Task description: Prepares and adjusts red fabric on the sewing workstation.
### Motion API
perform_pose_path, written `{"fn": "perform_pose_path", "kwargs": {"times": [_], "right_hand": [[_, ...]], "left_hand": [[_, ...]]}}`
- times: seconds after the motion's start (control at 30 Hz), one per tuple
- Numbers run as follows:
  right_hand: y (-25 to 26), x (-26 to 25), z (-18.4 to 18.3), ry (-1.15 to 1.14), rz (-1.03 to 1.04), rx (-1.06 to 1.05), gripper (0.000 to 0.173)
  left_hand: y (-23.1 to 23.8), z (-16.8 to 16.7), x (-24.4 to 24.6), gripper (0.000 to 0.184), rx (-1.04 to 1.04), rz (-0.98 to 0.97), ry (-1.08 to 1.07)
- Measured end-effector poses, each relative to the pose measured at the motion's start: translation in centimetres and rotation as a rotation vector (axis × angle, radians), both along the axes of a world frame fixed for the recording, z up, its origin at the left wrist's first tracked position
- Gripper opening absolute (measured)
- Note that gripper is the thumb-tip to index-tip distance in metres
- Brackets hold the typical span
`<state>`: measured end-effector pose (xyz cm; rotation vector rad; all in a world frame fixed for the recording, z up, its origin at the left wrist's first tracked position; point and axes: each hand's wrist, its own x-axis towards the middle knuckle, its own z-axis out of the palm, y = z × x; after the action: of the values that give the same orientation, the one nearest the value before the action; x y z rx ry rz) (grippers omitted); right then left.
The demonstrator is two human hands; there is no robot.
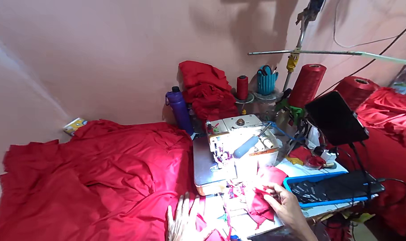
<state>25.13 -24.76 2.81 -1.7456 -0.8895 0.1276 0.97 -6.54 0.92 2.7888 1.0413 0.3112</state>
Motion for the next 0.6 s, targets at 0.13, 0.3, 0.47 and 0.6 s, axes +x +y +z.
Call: {"fn": "perform_pose_path", "kwargs": {"times": [0.13,0.3,0.47,0.6], "right_hand": [[0.0,0.9,0.6,0.074,-0.034,0.081,0.018],[-0.5,2.4,2.2,0.110,-0.106,0.169,0.017],[-1.1,3.4,3.1,-0.278,-0.183,0.153,0.025],[-2.7,0.4,6.6,-0.585,0.161,0.182,0.020]], "left_hand": [[0.1,-0.2,-0.1,0.104,0.004,0.002,0.001],[0.0,0.0,-0.1,0.101,-0.026,0.002,0.009],[-0.9,3.5,-0.4,0.057,-0.196,-0.036,-0.067],[-2.9,6.3,1.5,0.019,-0.055,-0.322,-0.527]]}}
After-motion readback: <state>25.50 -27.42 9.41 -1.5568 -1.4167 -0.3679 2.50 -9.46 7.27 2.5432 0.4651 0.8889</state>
